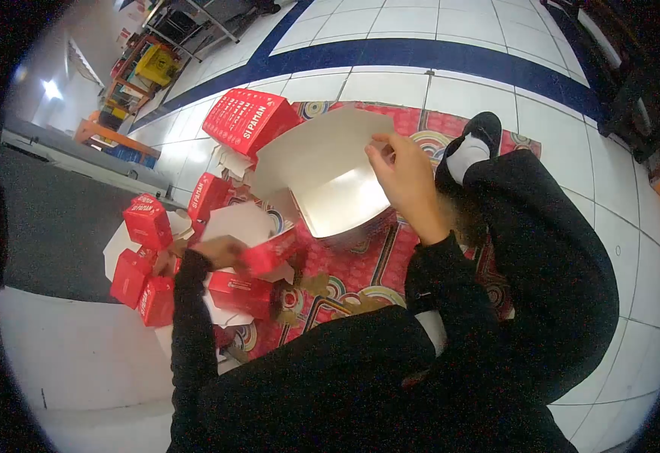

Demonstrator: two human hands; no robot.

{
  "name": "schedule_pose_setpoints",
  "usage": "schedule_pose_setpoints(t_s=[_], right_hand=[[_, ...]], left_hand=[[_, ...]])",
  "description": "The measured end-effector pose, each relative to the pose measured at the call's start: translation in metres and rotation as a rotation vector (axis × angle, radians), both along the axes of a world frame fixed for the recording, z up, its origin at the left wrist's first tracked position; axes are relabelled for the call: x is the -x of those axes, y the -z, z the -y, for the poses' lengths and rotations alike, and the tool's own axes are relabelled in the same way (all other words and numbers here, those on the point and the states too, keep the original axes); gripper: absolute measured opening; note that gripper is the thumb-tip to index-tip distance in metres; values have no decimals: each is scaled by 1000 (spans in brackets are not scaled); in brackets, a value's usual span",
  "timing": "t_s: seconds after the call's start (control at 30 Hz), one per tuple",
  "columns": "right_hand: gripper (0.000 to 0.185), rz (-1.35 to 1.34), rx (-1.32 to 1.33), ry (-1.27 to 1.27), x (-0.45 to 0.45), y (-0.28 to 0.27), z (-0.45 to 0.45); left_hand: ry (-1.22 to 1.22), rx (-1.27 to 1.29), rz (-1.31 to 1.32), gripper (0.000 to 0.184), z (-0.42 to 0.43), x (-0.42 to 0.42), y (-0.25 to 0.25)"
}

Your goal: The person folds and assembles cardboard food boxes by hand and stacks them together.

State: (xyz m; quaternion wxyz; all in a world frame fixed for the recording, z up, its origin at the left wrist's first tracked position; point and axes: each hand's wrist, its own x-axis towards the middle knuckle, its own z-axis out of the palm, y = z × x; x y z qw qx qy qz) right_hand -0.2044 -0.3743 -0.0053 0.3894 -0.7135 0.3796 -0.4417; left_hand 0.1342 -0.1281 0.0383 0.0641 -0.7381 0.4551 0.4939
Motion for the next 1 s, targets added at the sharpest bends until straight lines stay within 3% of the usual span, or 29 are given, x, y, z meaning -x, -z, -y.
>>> schedule_pose_setpoints(t_s=[0.07,0.2,0.27,0.3,0.37,0.47,0.53,0.63,0.67,0.73,0.8,0.87,0.9,0.97,1.0], right_hand=[[31,16,-33,-49,1,-11,-4],[35,121,-88,-256,0,-23,-15],[42,119,-525,-555,1,-38,-21],[56,124,-627,-659,1,-41,-23],[63,213,-738,-708,6,-48,-27],[76,324,-880,-810,16,-50,-16],[70,487,-893,-731,27,-52,-8],[59,549,-869,-711,32,-23,21],[59,553,-863,-712,27,-16,25],[51,284,-628,-401,18,-6,29],[45,291,-597,-385,7,1,29],[43,292,-407,-341,-8,17,27],[44,279,-433,-342,-13,13,22],[44,275,-358,-340,-26,29,21],[44,271,-280,-340,-32,33,21]], left_hand=[[-33,13,159,26,7,39,-94],[-184,225,291,26,-13,93,-193],[58,489,481,26,-28,116,-217],[57,489,480,26,-25,130,-225],[245,677,585,24,-14,169,-229],[503,827,606,19,11,185,-189],[705,880,645,13,38,189,-162],[815,1144,608,7,75,166,-97],[828,1209,629,8,82,162,-81],[817,1283,703,10,90,151,-53],[796,1355,771,13,90,138,-28],[481,1358,803,21,81,128,-5],[484,1356,800,21,74,125,10],[-247,1315,457,25,62,118,40],[-249,1315,456,25,63,109,57]])
